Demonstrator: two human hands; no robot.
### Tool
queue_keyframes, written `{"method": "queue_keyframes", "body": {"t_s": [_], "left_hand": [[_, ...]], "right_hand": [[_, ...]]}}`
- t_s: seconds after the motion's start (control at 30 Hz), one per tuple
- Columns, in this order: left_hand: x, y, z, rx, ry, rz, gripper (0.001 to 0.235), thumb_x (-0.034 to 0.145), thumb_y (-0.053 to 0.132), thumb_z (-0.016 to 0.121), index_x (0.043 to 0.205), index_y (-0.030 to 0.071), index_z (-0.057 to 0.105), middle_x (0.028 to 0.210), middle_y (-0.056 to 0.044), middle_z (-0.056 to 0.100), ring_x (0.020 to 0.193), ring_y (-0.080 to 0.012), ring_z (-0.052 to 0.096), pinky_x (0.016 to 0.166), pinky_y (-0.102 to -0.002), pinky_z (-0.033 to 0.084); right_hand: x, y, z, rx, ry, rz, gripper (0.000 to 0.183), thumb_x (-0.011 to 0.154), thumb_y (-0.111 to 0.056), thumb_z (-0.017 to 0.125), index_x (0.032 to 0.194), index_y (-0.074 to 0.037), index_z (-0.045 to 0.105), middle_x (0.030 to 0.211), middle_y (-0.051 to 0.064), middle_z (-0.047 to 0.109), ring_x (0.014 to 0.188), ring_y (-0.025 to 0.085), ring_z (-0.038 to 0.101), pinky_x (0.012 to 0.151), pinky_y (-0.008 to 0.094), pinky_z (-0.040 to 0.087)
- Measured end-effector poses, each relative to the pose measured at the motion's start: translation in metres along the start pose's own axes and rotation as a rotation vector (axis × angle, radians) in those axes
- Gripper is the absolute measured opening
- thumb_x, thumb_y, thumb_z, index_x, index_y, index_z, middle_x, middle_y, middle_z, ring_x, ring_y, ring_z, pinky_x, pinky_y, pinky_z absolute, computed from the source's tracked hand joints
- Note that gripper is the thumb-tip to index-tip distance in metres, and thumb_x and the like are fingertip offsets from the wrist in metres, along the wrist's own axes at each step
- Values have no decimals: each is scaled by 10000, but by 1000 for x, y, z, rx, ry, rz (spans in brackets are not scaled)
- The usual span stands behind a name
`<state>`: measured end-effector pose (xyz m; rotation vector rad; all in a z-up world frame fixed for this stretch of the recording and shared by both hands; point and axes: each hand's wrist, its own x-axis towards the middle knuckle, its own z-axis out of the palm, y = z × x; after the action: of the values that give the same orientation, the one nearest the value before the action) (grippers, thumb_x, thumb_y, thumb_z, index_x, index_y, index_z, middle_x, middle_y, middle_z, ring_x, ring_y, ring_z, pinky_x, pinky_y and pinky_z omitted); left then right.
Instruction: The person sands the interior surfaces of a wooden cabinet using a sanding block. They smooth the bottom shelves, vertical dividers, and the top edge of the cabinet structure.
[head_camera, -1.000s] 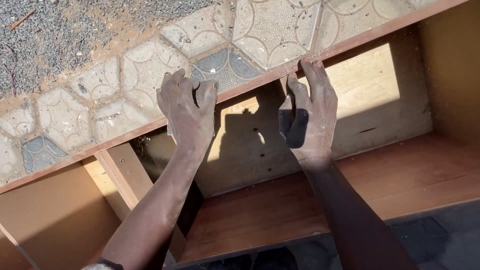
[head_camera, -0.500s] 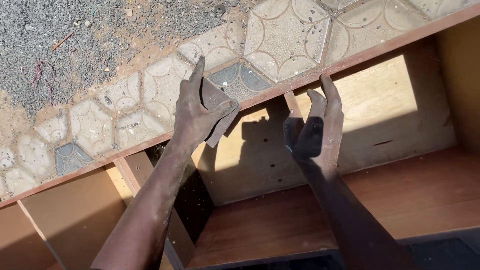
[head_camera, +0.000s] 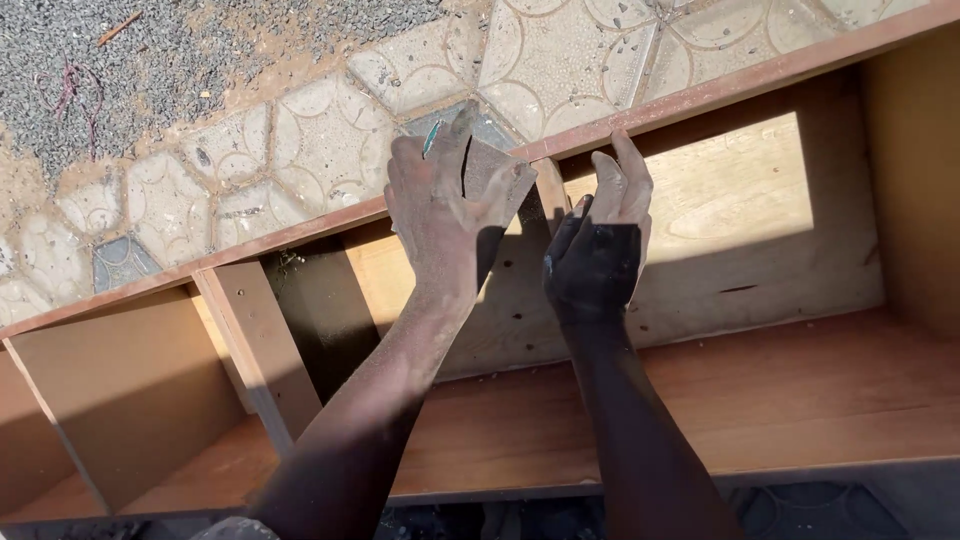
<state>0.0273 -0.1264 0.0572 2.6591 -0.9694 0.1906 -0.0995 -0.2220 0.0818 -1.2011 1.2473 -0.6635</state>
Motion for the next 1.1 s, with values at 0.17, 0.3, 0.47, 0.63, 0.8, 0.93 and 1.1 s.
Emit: {"method": "queue_keyframes", "body": {"t_s": [0.17,0.3,0.47,0.63,0.8,0.93,1.1], "left_hand": [[13,-7,4,-311,-38,-103,639,1066,604,996,1589,350,731,1323,-83,481,1124,-244,611,888,-353,700],[39,-16,-33,-798,-353,-154,680,1121,377,965,1708,306,630,1703,-155,463,1720,-321,585,1374,-424,668],[14,17,-29,-425,-294,-342,765,976,502,1028,1654,345,711,1392,-71,433,940,-168,644,771,-384,686],[-27,89,-27,-266,-88,-300,711,1202,640,712,1735,180,610,1173,-242,809,1357,-538,806,1286,-725,529],[-76,128,-17,-525,43,-687,508,970,424,1004,1407,242,819,1445,-103,649,1322,-369,770,1126,-553,660],[-88,155,-8,-587,46,-987,515,1009,348,914,1480,178,795,1372,-119,633,1277,-347,794,1083,-521,701],[-24,141,11,-220,196,-638,387,968,232,929,1346,241,846,1330,-119,679,1220,-381,754,1013,-621,578]], "right_hand": [[-1,28,-13,-450,-76,-560,437,1258,-5,527,1684,-5,623,1869,206,498,1281,339,775,1042,402,647],[-6,-29,8,289,55,269,420,1200,-389,594,1572,-225,701,1546,-102,696,893,40,603,1009,301,788],[-4,-3,-5,17,15,38,440,1196,-142,537,1605,-164,697,1309,10,441,1029,132,584,1068,335,691],[27,40,-42,-662,63,-653,424,1253,-3,473,1554,-125,746,1759,39,593,1667,376,574,1379,551,478],[74,-29,-71,-723,-359,-1024,423,1170,56,591,1548,65,781,1499,247,802,1369,483,730,1205,605,561],[168,-31,-31,-1114,-487,-734,289,1375,-348,614,1311,-186,844,954,96,828,922,447,778,731,593,520],[187,-22,-6,-1288,-496,-481,456,1437,-558,641,1364,-241,962,854,96,870,753,357,812,813,573,654]]}}
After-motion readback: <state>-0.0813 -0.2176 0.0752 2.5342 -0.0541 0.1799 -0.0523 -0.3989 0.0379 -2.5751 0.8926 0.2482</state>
